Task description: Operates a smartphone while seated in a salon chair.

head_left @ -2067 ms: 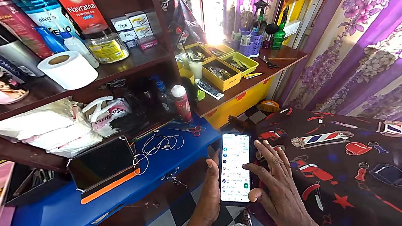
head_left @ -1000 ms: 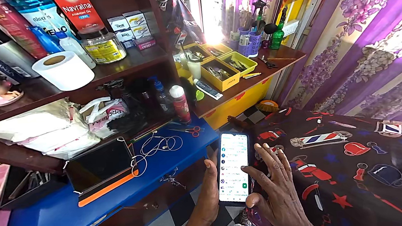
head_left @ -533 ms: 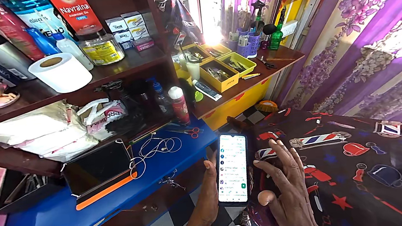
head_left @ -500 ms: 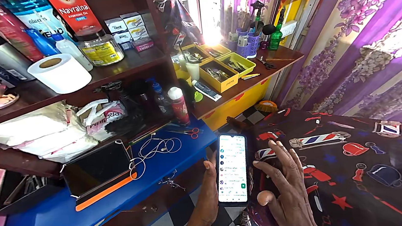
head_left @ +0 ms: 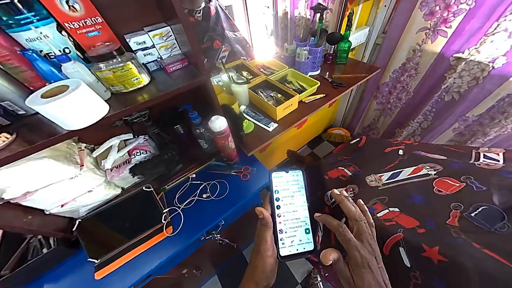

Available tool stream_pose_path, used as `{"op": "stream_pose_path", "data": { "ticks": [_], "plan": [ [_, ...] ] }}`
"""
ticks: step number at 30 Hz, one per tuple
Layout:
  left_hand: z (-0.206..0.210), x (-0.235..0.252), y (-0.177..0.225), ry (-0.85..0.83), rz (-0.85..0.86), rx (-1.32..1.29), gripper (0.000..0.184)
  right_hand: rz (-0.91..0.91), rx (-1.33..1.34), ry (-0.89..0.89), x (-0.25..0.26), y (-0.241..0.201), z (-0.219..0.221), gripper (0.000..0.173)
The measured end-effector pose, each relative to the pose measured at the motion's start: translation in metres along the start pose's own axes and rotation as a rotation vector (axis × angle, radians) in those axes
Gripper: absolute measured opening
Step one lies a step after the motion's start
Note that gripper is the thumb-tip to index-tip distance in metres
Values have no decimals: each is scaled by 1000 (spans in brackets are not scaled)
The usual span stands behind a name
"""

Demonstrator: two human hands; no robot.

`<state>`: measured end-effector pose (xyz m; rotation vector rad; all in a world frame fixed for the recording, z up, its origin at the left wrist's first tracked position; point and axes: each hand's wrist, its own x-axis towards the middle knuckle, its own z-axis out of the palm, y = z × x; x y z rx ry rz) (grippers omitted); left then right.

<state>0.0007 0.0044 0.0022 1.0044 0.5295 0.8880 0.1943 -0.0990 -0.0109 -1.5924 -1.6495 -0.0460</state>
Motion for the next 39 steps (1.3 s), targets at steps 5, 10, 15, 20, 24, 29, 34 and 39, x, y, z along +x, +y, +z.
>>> {"op": "stream_pose_path", "data": {
  "ticks": [5,10,15,20,24,29,34,39],
  "plan": [
    [3,-3,4,23,17,-21,90,5,46,31,-4,-3,7,66],
    [4,-5,8,47,49,-12,94,2,44,25,-8,-5,13,66],
    [5,-6,10,67,79,-11,94,6,49,17,-6,-9,12,66],
    [6,-8,15,69,92,-34,96,-19,63,23,-3,-14,13,66],
    [7,-9,17,54,94,-41,96,-24,55,2,-1,-18,12,67],
    [7,-10,17,41,102,-49,97,-31,46,-23,1,-22,11,71],
    [8,-11,17,31,113,-52,97,-49,31,-62,3,-24,13,75],
    [9,-12,18,19,117,-49,98,-55,27,-66,5,-23,12,75]
  ]
}}
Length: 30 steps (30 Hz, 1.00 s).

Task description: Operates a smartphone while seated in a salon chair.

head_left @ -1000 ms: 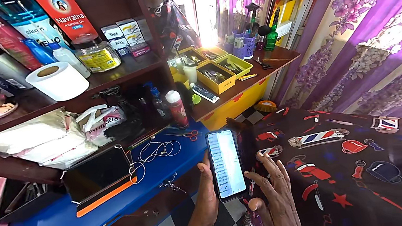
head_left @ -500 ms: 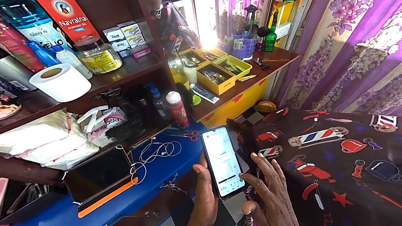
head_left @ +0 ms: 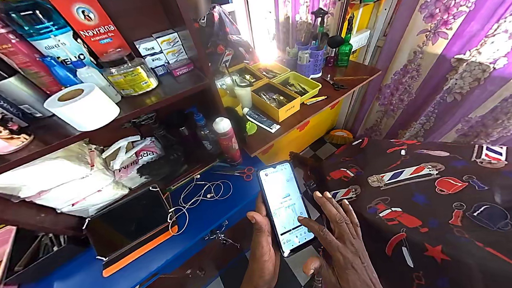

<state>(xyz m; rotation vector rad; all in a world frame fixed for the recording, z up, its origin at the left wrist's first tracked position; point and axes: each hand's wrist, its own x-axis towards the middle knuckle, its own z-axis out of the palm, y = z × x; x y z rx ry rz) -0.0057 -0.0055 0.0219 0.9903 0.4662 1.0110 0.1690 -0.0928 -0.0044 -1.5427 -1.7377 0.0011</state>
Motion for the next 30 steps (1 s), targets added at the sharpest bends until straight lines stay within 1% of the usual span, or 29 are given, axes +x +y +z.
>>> {"op": "stream_pose_path", "data": {
  "ticks": [5,7,11,15,19,24,27,30],
  "plan": [
    [-1,-1,-1,-10,-4,-15,99,-7,15,15,6,-1,-3,76],
    [-1,-2,-2,-11,-18,-20,99,-16,-10,11,15,-5,-6,77],
    [0,-5,-7,-20,-31,2,102,-53,-98,-21,33,-10,-4,73],
    [0,-5,-7,-34,-15,-37,103,-69,-89,-47,17,1,2,75],
    [-3,-4,-6,-39,-9,-56,104,-83,-34,-42,-1,5,-4,73],
    [-3,-5,-5,-43,-6,-40,102,-36,-57,-18,21,-1,-8,79],
    [-3,-4,-6,-47,-14,-14,103,-45,-83,-11,34,-6,-6,76],
    [-2,-5,-6,-37,-11,-27,103,-53,-118,-35,33,-2,-2,74]
  ]
}}
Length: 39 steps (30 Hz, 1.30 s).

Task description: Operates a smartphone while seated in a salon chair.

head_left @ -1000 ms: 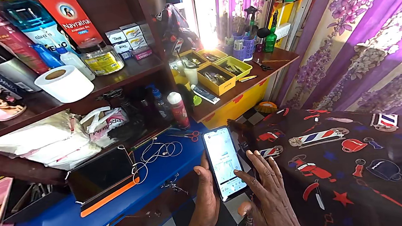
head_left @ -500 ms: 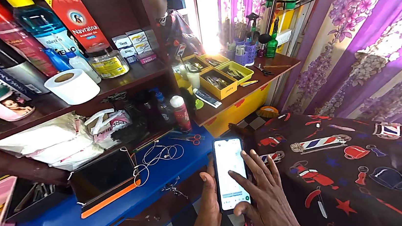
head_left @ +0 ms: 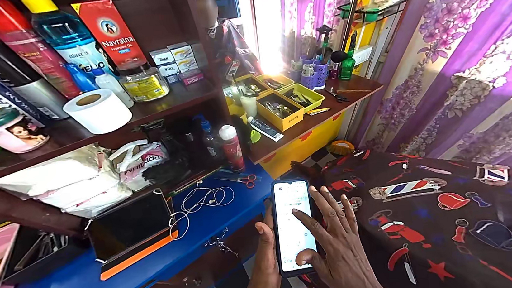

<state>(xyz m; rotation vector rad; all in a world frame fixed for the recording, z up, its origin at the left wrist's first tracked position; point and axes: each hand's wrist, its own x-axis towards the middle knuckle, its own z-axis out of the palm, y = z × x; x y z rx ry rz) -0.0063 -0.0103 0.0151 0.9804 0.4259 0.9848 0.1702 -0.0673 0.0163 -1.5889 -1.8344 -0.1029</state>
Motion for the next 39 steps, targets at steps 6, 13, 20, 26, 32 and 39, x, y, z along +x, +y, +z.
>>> {"op": "stream_pose_path", "data": {
  "ticks": [6,13,20,26,32,39],
  "plan": [
    [-3,2,0,9,8,-28,100,-30,62,2,-25,6,1,70],
    [-3,1,0,10,-10,14,102,17,49,26,-7,3,-3,73],
    [-3,1,0,11,-23,28,102,12,44,34,-1,0,1,72],
    [-5,2,-4,45,-27,8,100,-3,84,18,-14,5,5,71],
    [-5,2,-4,46,-31,15,98,-1,59,-22,-22,8,10,72],
    [-4,1,-6,43,-70,47,99,7,13,25,3,9,3,68]
  ]
}}
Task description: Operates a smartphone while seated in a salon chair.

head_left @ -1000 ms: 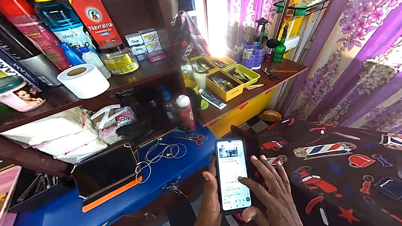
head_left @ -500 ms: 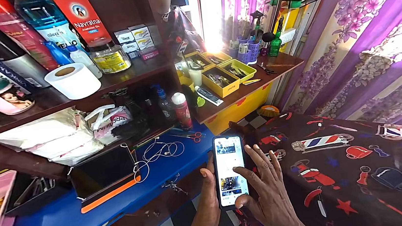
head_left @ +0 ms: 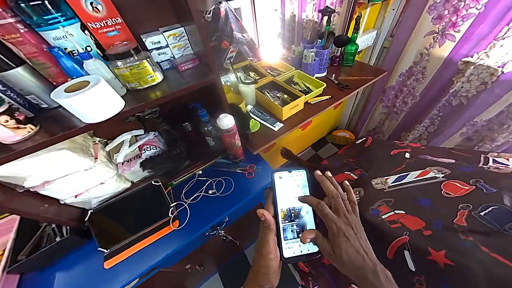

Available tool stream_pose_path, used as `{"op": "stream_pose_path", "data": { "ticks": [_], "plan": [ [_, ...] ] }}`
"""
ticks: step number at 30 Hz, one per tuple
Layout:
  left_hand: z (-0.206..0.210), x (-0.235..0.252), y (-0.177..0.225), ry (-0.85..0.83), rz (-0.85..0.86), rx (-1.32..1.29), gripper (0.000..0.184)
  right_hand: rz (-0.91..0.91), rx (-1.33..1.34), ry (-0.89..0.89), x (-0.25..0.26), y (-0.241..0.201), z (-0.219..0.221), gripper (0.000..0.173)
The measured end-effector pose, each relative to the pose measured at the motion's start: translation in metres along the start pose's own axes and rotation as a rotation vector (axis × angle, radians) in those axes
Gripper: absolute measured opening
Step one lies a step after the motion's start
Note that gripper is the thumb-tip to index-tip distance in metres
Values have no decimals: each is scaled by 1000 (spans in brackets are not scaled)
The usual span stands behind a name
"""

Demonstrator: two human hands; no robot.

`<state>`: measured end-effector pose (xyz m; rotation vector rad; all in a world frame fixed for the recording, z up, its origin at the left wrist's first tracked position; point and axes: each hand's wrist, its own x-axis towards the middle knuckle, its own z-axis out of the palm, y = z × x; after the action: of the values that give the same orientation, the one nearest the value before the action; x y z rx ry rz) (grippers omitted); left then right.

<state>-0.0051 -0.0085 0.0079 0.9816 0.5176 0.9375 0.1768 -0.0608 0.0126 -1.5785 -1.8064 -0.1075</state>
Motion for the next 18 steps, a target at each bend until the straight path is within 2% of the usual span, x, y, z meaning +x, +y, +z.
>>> {"op": "stream_pose_path", "data": {
  "ticks": [18],
  "plan": [
    [5,2,2,23,40,-17,95,-42,69,-24,-21,-4,-1,77]
  ]
}}
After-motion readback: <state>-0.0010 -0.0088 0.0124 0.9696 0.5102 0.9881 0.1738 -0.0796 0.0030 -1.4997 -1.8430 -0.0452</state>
